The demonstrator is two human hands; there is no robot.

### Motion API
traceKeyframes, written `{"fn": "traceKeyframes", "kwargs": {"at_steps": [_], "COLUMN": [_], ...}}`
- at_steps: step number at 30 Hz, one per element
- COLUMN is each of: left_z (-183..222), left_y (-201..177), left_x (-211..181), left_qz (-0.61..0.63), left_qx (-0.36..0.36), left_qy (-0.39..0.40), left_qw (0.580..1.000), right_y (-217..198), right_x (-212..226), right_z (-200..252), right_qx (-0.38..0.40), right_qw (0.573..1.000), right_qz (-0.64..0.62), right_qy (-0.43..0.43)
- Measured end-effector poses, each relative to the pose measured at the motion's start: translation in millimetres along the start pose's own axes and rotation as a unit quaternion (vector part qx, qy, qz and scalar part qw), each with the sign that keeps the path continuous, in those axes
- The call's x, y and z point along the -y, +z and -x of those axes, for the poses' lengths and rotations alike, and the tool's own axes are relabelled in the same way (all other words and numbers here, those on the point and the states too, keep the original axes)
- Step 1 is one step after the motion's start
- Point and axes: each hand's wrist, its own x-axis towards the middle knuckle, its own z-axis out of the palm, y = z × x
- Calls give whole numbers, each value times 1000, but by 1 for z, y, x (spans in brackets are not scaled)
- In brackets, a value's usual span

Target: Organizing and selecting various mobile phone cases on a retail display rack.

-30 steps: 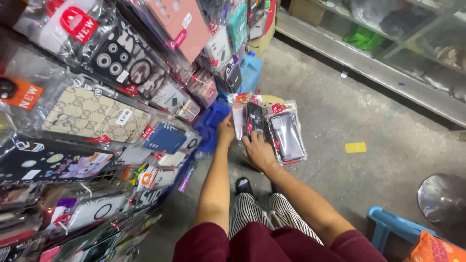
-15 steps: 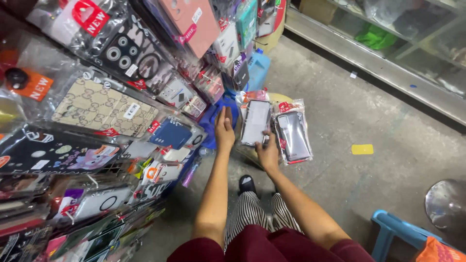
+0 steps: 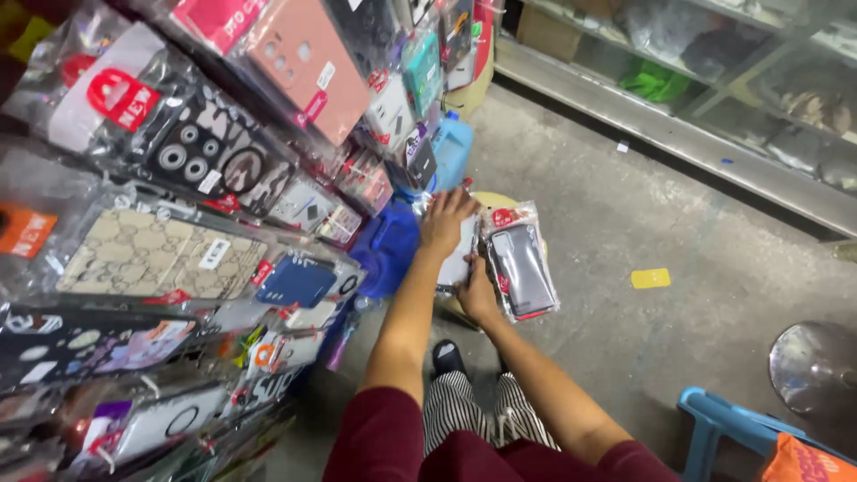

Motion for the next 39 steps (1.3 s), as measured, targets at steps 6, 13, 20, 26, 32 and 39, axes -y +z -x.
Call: {"fn": "traceKeyframes", "kwargs": {"at_steps": [6,13,20,26,32,39], "left_z": [86,158,137,151,197,202], "left_y": [-10,16,-20,-87,-133,-29], "left_x": [-11,-30,-49,-64,-84,6], "left_qz": [92,186,295,560,743,759], "left_qx": [-4,76,-125,-221,-242,-269], "left_qy": [-152,-230,-165,-208,-339,-460], "left_qw": [984,952,933,771,523,374], "right_y": [8,5,-57,-36,8,40], "right_x": [-3,-18,98,48,-15,-74], "right_z": [-11,-22,128,65,7,-50], "right_qx": [-14,18,-15,56,53,-5], "right_qw": [1000,998,984,943,927,949], "right_qz": [2,-6,-141,-279,-372,-314], "right_qy": [24,-61,-106,-172,6,-8]}}
